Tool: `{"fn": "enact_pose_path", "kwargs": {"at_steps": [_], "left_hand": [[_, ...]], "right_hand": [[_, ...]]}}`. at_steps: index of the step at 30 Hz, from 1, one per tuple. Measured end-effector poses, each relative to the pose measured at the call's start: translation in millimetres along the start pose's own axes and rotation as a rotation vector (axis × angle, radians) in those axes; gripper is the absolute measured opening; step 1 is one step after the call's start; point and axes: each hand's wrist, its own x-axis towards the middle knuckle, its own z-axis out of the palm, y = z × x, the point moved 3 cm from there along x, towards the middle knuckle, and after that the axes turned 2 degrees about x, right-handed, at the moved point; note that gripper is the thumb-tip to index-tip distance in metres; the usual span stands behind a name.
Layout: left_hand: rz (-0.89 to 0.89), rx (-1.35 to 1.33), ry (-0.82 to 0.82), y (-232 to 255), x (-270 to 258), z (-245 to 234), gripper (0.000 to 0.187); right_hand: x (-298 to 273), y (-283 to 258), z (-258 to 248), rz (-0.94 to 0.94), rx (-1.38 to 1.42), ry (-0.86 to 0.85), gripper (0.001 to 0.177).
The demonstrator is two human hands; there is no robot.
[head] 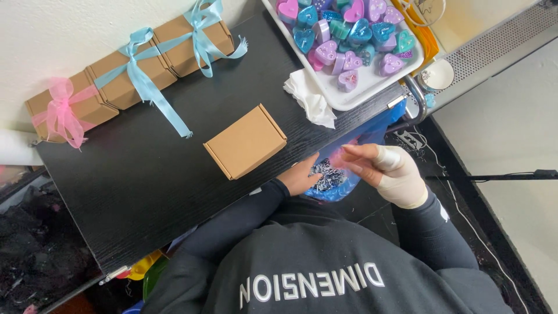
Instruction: The person ties a ribbon onto a cardboard box, then fills a second box with shredded paper and heart-shaped wax melts.
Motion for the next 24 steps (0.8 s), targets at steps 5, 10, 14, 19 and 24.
{"fn": "enact_pose_path", "kwargs": {"at_steps": [5,10,14,19,24], "left_hand": [[0.189,-0.102,-0.028,106,-54,-51,0.096],[0.461,-0.249,0.004,124,-92,-70,0.061],[0.441,-0.86,-0.13,119,-133,-93,0.062],[0.488,-1.089,-0.02,116,-194,-135,0.053],[0.167,-0.72,0.367,126,-246,-176,0.054]], "right_hand": [[17,-13,18,-0.009,-0.019,-0.208,0.037],[36,-29,39,-0.119,0.017,-0.403,0.036],[45,-17,34,-0.122,0.154,-0.187,0.031],[59,11,13,-0.043,0.333,-0.005,0.032],[64,22,-2,-0.017,0.239,0.147,0.029]]}}
